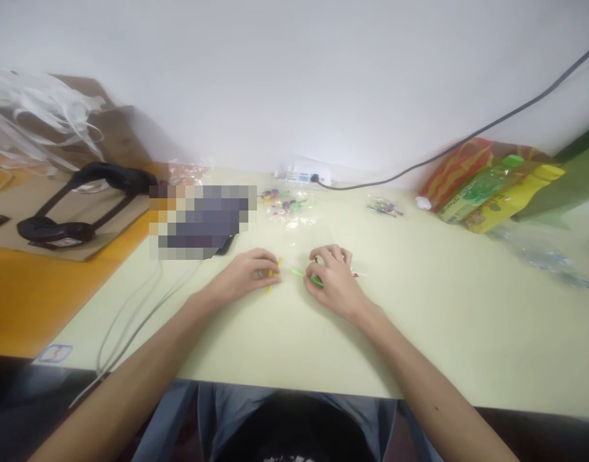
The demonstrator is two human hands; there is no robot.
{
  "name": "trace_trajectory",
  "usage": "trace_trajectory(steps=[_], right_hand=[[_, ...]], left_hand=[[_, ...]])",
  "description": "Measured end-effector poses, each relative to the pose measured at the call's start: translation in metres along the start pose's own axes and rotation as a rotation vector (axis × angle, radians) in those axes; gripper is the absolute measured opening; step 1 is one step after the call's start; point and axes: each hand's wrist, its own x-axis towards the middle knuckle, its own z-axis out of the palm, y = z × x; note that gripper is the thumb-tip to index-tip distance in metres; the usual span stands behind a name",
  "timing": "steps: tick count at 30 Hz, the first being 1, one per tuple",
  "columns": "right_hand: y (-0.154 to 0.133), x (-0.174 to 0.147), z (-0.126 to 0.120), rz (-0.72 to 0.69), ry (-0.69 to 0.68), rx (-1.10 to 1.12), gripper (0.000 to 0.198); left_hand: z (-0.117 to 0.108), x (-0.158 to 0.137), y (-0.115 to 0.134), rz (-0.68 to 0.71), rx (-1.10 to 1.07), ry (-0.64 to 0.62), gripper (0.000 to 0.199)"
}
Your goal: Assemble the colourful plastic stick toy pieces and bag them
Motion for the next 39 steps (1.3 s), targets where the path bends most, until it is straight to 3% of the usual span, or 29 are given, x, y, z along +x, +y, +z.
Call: trace_trajectory(steps=[5,9,12,16,19,26,30,36,39], right_hand=[[-0.006,0.002,-0.006,0.086,0.122,0.252,0.014],[-0.005,0.004,-0.011,0.214,0.227,0.650,0.017],[-0.003,0.004,-0.011,0.342,0.195,0.948,0.025],[-0.004,0.004,-0.011,0.406,0.150,1.128,0.033],[-0.005,0.005,-0.010,0.405,0.170,1.196,0.034],[-0.007,0.007,-0.009,0.378,0.330,1.211,0.024],[-0.015,0.005,-0.011,0.384,0.335,1.151,0.022],[-0.027,0.000,-0.005,0.420,0.404,1.084,0.022],[-0.029,-0.001,-0.004,0.401,0.416,1.073,0.023]], left_hand=[[-0.002,0.001,0.001,-0.012,-0.013,-0.005,0.025],[-0.004,0.001,0.002,0.004,-0.010,0.010,0.029],[-0.004,0.001,0.010,0.005,0.029,0.081,0.030],[0.000,0.009,0.032,0.084,0.014,0.219,0.039],[0.004,0.026,0.045,0.236,0.109,0.214,0.039],[0.023,0.055,0.041,0.334,0.147,0.328,0.023],[0.030,0.044,0.041,0.311,0.116,0.341,0.022],[0.024,0.035,0.046,0.260,0.126,0.398,0.040],[0.025,0.035,0.049,0.258,0.141,0.405,0.035]])
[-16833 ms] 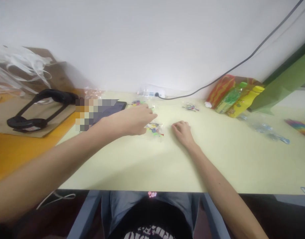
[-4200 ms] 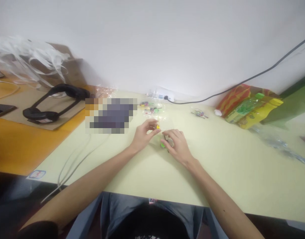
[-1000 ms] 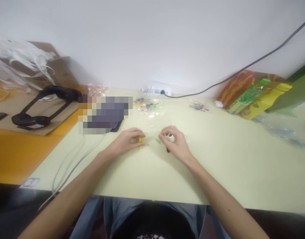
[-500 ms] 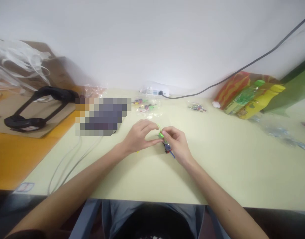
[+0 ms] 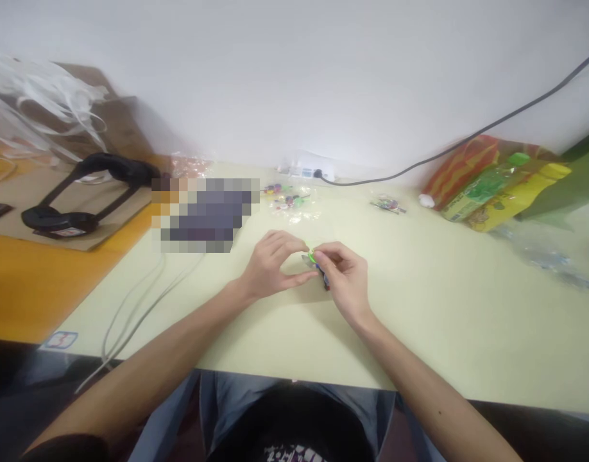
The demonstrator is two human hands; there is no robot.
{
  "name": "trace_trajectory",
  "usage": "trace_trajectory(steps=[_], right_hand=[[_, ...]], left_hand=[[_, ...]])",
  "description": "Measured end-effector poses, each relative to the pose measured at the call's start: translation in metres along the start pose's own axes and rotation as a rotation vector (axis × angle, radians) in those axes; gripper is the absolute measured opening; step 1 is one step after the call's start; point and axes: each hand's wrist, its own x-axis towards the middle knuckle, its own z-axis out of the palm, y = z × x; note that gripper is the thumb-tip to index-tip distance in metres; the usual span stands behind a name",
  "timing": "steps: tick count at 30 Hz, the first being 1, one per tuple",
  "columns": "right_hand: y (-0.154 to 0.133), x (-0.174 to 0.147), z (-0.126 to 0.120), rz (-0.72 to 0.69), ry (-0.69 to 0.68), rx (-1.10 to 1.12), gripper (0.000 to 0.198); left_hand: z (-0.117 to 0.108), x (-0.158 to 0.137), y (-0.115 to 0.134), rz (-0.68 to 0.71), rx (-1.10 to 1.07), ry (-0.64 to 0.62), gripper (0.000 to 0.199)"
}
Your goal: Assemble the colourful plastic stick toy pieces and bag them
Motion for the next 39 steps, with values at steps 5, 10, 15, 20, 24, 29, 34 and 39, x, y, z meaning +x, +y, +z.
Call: trace_trajectory(steps=[5,10,15,20,24,29,34,39], right_hand=[[-0.001,0.000,0.000,0.009,-0.031,0.041,0.023],[0.000,0.000,0.000,-0.007,-0.098,0.066,0.025],[0.003,-0.003,0.001,-0.050,-0.138,-0.062,0.025],[0.004,-0.003,0.001,-0.142,-0.119,-0.227,0.014],[0.004,-0.001,0.000,-0.168,-0.110,-0.307,0.009],[0.003,-0.001,-0.001,-0.213,-0.108,-0.336,0.008],[0.005,-0.001,-0.002,-0.237,-0.119,-0.384,0.009],[0.004,0.000,-0.003,-0.245,-0.139,-0.419,0.009]], left_hand=[[0.003,0.000,0.005,0.033,0.002,0.012,0.020],[-0.002,0.001,0.001,0.007,-0.002,0.081,0.022],[-0.007,0.001,-0.007,-0.062,-0.018,0.094,0.022],[-0.008,0.000,-0.010,-0.044,-0.045,0.058,0.021],[-0.007,0.001,-0.010,-0.004,-0.079,0.050,0.020],[-0.007,0.002,-0.007,0.028,-0.107,-0.016,0.014],[-0.007,0.002,-0.004,0.032,-0.145,-0.064,0.009],[-0.008,0.003,-0.005,0.051,-0.141,-0.083,0.018]])
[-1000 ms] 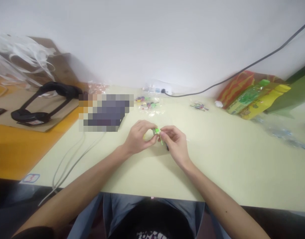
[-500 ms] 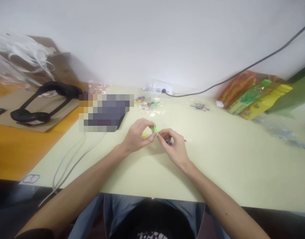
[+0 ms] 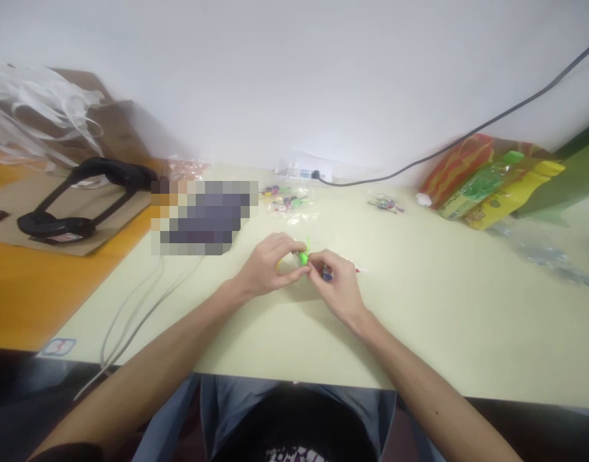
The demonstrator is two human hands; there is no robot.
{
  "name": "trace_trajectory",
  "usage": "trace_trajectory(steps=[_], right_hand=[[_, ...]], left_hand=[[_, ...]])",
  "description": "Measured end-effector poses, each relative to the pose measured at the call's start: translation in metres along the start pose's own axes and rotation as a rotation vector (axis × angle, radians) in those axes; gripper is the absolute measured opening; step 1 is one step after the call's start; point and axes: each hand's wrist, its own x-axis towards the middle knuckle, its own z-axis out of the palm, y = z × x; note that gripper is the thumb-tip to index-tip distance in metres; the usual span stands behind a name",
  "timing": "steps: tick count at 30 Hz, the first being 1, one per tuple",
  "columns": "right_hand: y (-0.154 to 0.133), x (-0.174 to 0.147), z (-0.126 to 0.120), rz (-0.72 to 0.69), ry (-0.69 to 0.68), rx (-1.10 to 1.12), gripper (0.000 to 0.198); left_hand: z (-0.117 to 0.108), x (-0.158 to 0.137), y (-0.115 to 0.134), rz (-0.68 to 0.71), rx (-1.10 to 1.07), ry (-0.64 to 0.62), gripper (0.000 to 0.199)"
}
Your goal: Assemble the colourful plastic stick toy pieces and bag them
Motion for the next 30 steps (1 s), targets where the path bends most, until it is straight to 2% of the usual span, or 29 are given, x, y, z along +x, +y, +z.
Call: trace_trajectory(steps=[6,10,14,20,22,25,28,30], right_hand=[[-0.001,0.000,0.000,-0.018,0.028,-0.054,0.009],[0.003,-0.002,0.003,-0.134,0.027,-0.251,0.011],[0.002,-0.003,0.005,-0.203,0.035,-0.362,0.012],[-0.004,-0.001,0.010,-0.213,0.130,-0.486,0.014],[-0.002,0.003,0.006,-0.194,0.156,-0.488,0.013],[0.007,0.010,-0.011,-0.095,0.250,-0.453,0.010],[0.012,0.014,-0.028,-0.007,0.313,-0.376,0.012],[0.010,0.013,-0.032,0.000,0.290,-0.365,0.015]], left_hand=[[0.001,0.003,0.003,0.007,0.032,-0.015,0.010],[0.001,0.002,0.002,0.016,0.056,-0.055,0.005],[0.000,0.003,-0.001,0.004,0.060,-0.093,0.010],[0.001,0.007,0.001,0.008,0.070,-0.029,0.010],[0.000,0.006,0.000,0.021,0.075,0.006,0.009],[-0.007,0.003,-0.004,0.024,0.085,0.086,0.006],[-0.019,0.001,-0.011,-0.051,0.110,0.163,0.006],[-0.026,0.002,-0.015,-0.098,0.134,0.162,0.006]])
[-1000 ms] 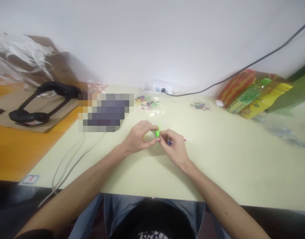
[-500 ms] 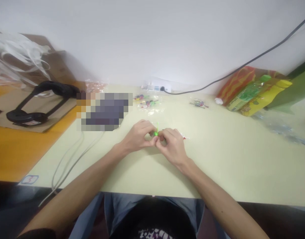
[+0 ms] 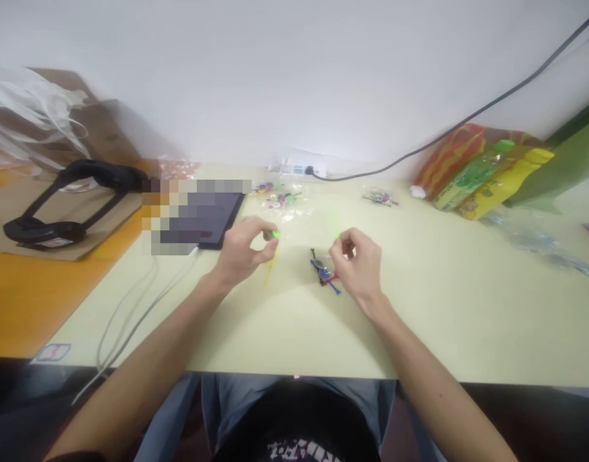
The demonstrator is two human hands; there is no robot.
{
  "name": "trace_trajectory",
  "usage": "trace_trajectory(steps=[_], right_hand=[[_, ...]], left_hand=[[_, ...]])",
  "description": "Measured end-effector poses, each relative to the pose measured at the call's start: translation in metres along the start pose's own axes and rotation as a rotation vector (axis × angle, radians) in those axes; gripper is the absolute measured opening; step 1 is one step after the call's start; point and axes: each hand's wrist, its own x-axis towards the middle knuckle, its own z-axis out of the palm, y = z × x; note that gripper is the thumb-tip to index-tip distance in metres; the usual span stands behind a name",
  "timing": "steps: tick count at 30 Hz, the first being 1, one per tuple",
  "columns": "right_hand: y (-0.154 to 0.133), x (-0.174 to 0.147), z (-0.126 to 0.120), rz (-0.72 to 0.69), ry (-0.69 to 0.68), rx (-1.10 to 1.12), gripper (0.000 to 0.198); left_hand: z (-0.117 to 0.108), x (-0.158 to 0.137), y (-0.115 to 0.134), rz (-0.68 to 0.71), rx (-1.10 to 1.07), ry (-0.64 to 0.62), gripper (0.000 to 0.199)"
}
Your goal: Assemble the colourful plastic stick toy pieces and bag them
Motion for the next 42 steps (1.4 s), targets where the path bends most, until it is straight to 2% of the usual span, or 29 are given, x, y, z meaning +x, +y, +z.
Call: trace_trajectory(steps=[2,5,7,11,14,17,21,23,26,32,37,42], right_hand=[[-0.007,-0.005,0.002,-0.048,-0.067,-0.052,0.016],[-0.018,-0.017,0.015,-0.142,-0.212,-0.200,0.015],[-0.022,-0.025,0.025,-0.191,-0.301,-0.314,0.014],[-0.024,-0.036,0.039,-0.256,-0.393,-0.483,0.015],[-0.024,-0.036,0.041,-0.271,-0.410,-0.488,0.018],[-0.019,-0.024,0.032,-0.216,-0.338,-0.410,0.026],[0.001,-0.001,0.007,-0.086,-0.116,-0.309,0.027],[0.013,0.005,-0.004,-0.097,-0.151,-0.249,0.026],[0.023,0.004,-0.010,-0.173,-0.310,-0.207,0.023],[0.022,-0.007,0.003,-0.245,-0.462,-0.284,0.021],[0.015,-0.011,0.010,-0.193,-0.499,-0.271,0.007],[0.006,-0.010,0.009,-0.058,-0.474,-0.122,0.007]], left_hand=[[-0.004,0.002,-0.004,-0.006,0.019,-0.119,0.009],[-0.005,0.002,-0.008,0.024,0.037,-0.416,0.015],[-0.004,0.000,-0.009,0.021,0.048,-0.536,0.015],[-0.003,-0.004,-0.011,-0.009,0.060,-0.622,0.010],[-0.002,-0.005,-0.013,-0.013,0.069,-0.660,0.013],[-0.003,-0.004,-0.013,-0.020,0.071,-0.663,0.025],[-0.003,-0.005,-0.012,-0.038,0.030,-0.623,0.041],[-0.001,-0.005,-0.012,-0.030,0.012,-0.598,0.042],[0.002,-0.006,-0.010,-0.034,0.008,-0.554,0.040],[0.009,-0.004,-0.001,-0.010,-0.012,-0.480,0.032],[0.013,-0.005,0.005,-0.005,-0.019,-0.425,0.029],[0.016,-0.006,0.011,0.004,-0.040,-0.334,0.030]])
